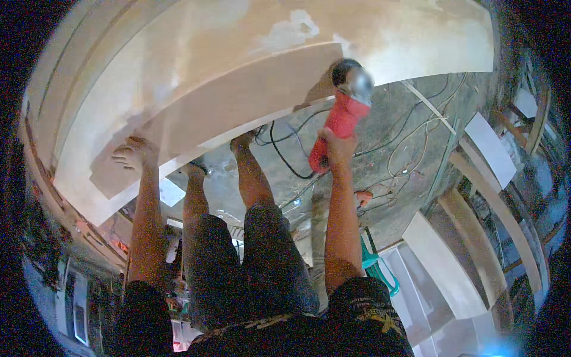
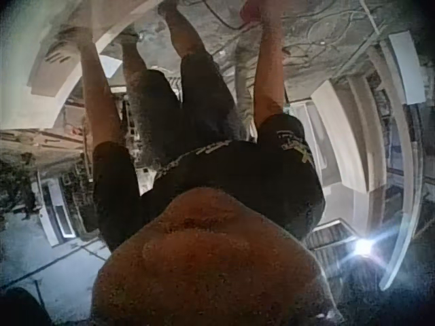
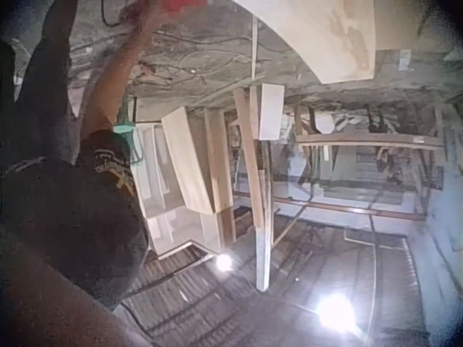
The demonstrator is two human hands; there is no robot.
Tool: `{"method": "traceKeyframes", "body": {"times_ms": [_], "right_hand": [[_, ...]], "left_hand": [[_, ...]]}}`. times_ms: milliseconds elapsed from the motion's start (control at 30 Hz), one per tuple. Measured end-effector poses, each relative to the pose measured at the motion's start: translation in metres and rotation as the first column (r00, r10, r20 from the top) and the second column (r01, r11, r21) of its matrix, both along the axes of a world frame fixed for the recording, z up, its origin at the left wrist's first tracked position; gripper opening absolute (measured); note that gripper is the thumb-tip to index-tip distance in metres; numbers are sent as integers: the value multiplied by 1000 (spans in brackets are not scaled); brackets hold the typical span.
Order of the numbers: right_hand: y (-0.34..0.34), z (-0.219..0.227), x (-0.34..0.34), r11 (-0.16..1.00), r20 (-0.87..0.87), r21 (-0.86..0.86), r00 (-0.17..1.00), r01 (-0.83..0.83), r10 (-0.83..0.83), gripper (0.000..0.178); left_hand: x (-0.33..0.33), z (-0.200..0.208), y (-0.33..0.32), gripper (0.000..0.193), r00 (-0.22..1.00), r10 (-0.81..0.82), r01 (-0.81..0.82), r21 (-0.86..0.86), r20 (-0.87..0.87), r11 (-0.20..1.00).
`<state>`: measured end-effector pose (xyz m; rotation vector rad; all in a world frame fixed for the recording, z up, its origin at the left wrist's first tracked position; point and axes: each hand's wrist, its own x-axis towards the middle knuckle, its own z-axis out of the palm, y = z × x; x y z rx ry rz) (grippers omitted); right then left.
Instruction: The person sands a wooden board using an electric rotary sander and feels the wood surface by hand.
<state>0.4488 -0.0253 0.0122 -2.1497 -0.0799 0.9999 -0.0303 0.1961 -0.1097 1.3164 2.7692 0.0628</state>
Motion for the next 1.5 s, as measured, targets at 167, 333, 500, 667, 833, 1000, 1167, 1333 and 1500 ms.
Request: {"method": "traceKeyframes", "body": {"times_ms": [167,333,500,667,833,1000,1167,1333,1500], "right_hand": [[-48,-4,-31,945,76,-243,967,-219,243,68],[-35,2,-121,831,137,-397,871,-389,473,76],[-18,-15,-219,816,-48,-112,823,-567,566,74],[31,-4,-347,634,14,-46,634,-772,773,63],[83,15,-434,557,8,-68,558,-828,830,66],[106,3,-554,392,93,-8,389,-920,916,64],[138,15,-620,234,-35,-61,237,-970,971,61],[150,17,-600,342,-148,-144,362,-929,920,64],[164,28,-531,558,23,-105,559,-823,829,65]], "left_hand": [[-86,3,-19,97,990,-72,63,77,117,995],[-216,-6,-39,91,994,-106,105,64,22,992],[-280,3,-58,87,934,-329,240,-435,-139,868],[-331,27,-107,84,983,41,-61,109,176,992],[-316,34,-194,78,883,339,-351,-25,325,936],[-418,32,-312,76,951,260,-241,-125,166,962],[-429,40,-350,76,873,401,-408,-34,277,912],[-375,49,-253,72,825,109,-227,150,555,962],[-311,56,-113,66,789,-214,39,301,576,953]]}}
